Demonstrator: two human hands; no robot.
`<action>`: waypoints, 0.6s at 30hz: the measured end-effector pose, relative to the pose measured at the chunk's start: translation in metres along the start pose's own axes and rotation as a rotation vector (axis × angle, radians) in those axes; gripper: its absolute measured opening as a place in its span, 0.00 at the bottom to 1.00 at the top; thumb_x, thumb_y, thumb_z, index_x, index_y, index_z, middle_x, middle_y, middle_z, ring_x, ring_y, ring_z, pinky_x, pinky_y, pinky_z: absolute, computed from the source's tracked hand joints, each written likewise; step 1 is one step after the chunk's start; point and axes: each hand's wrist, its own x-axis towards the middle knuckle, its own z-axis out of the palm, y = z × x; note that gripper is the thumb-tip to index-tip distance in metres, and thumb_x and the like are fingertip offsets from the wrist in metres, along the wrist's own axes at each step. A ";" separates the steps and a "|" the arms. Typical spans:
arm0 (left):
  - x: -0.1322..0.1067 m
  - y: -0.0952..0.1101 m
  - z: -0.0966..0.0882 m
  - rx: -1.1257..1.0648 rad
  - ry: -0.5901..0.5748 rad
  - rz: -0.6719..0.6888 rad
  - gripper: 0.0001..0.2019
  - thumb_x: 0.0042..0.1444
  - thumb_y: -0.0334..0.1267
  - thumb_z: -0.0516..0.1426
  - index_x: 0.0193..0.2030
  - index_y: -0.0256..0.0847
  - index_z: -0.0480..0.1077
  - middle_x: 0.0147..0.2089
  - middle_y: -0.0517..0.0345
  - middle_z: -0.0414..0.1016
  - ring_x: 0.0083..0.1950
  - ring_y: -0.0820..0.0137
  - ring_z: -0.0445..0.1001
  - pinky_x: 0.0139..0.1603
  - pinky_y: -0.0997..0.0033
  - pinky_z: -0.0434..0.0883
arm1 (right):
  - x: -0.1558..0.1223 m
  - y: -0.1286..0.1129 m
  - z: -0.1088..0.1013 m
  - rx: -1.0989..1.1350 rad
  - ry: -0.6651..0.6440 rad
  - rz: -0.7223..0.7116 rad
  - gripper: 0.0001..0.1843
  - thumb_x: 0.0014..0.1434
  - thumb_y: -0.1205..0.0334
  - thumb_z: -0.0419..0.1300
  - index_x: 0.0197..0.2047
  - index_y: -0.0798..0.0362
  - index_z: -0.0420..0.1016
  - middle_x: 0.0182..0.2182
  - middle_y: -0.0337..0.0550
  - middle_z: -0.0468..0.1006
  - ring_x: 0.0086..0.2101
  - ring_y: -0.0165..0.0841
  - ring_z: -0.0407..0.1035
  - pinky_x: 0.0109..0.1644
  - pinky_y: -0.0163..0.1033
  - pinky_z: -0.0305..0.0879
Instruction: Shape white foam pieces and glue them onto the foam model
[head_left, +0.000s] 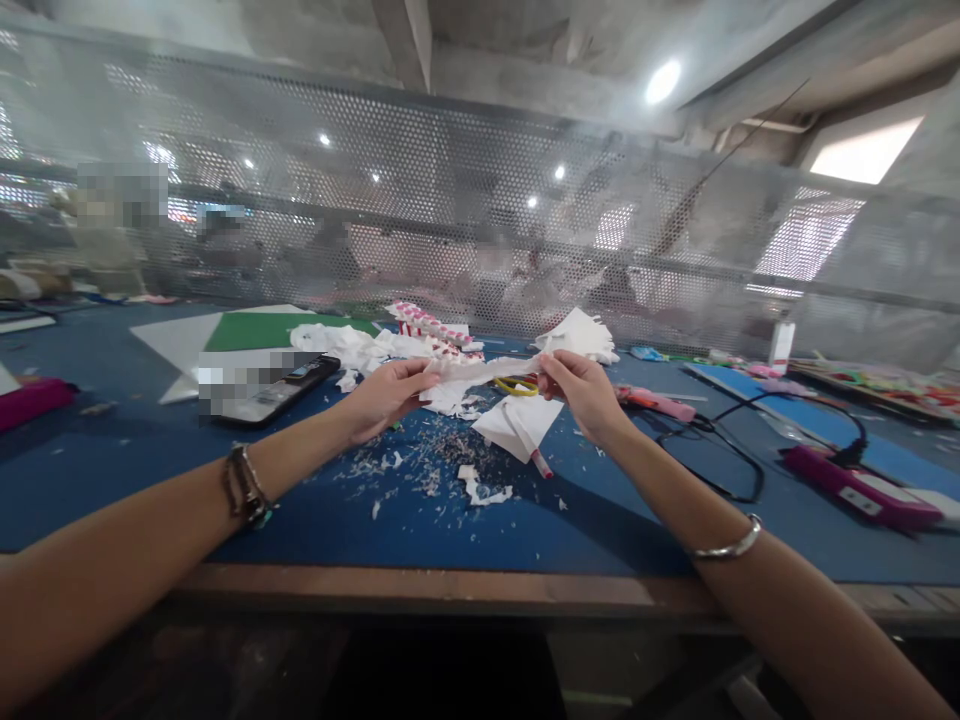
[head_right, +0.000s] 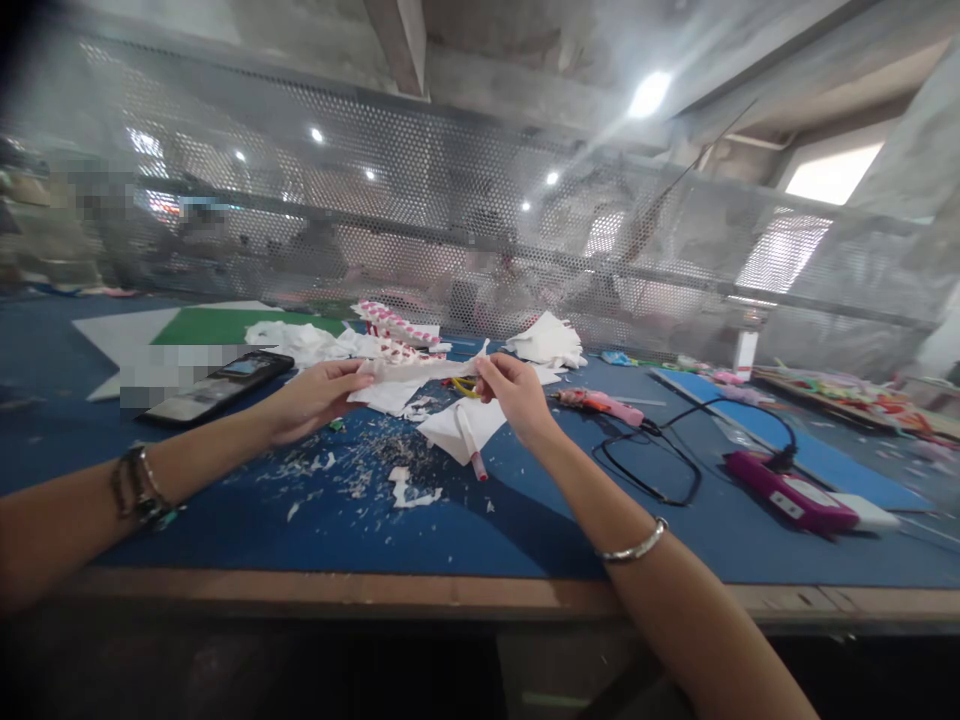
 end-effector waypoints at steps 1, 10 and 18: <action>0.001 0.000 -0.001 -0.002 0.012 0.003 0.04 0.43 0.29 0.57 0.28 0.36 0.73 0.28 0.60 0.71 0.28 0.79 0.65 0.30 0.82 0.64 | 0.000 0.001 0.000 -0.010 0.001 0.001 0.17 0.44 0.48 0.57 0.18 0.54 0.62 0.13 0.31 0.63 0.16 0.20 0.56 0.21 0.29 0.55; 0.007 0.008 -0.008 0.002 0.164 0.067 0.03 0.43 0.26 0.54 0.23 0.34 0.69 0.22 0.61 0.68 0.24 0.79 0.65 0.25 0.80 0.64 | 0.003 0.003 -0.004 -0.205 -0.031 -0.022 0.14 0.47 0.51 0.51 0.23 0.53 0.62 0.16 0.32 0.63 0.18 0.22 0.57 0.23 0.31 0.57; 0.027 0.027 -0.037 -0.023 0.544 0.309 0.08 0.47 0.25 0.49 0.21 0.38 0.58 0.21 0.65 0.60 0.21 0.81 0.60 0.25 0.80 0.63 | -0.001 0.010 -0.003 -0.678 -0.359 -0.048 0.09 0.47 0.59 0.53 0.20 0.54 0.65 0.16 0.36 0.64 0.20 0.26 0.58 0.26 0.33 0.51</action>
